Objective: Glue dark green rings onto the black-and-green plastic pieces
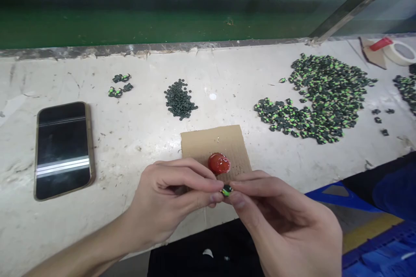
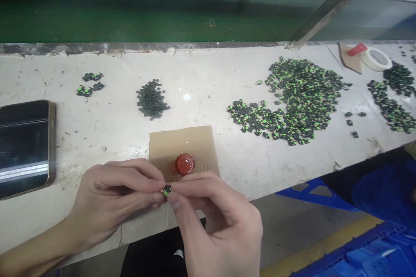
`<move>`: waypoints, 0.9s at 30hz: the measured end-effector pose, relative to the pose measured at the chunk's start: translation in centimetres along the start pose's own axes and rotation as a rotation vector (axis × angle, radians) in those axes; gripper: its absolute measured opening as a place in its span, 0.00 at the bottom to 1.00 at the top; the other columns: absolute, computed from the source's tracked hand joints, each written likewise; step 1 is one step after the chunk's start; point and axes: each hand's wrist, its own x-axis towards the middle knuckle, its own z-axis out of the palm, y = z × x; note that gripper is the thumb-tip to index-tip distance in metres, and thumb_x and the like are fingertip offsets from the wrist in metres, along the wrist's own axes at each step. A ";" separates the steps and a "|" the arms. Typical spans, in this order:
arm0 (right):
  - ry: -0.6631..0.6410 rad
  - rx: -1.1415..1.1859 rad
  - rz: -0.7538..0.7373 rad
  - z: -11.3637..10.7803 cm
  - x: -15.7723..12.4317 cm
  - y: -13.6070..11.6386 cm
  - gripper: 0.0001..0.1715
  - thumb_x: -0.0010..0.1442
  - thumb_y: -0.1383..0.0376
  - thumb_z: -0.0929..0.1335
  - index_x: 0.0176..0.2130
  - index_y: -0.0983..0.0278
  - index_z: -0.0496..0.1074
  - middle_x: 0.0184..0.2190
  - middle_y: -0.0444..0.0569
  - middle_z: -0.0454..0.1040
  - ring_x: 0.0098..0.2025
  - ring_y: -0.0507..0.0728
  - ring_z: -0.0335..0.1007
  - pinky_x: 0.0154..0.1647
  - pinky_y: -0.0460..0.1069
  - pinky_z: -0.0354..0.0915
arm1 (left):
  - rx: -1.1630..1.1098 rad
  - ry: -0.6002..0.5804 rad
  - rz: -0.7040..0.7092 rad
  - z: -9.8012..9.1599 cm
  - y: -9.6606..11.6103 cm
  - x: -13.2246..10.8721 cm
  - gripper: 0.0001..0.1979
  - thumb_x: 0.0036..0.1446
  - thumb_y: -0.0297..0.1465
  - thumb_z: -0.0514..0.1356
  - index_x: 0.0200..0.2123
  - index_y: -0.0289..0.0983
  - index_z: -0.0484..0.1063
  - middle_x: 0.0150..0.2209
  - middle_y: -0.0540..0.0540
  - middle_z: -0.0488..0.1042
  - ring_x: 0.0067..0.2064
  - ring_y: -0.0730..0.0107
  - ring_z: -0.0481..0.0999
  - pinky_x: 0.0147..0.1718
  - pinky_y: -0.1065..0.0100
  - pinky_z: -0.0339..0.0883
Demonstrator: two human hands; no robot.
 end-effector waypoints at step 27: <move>-0.044 0.295 0.238 -0.1 -0.6 1.0 0.08 0.66 0.68 0.75 0.38 0.54 0.84 0.33 0.44 0.85 0.35 0.55 0.85 0.39 0.45 0.82 | 0.374 -0.027 -0.002 -0.3 0.2 -0.5 0.05 0.61 0.28 0.66 0.31 0.36 0.79 0.25 0.49 0.75 0.25 0.75 0.71 0.22 0.77 0.66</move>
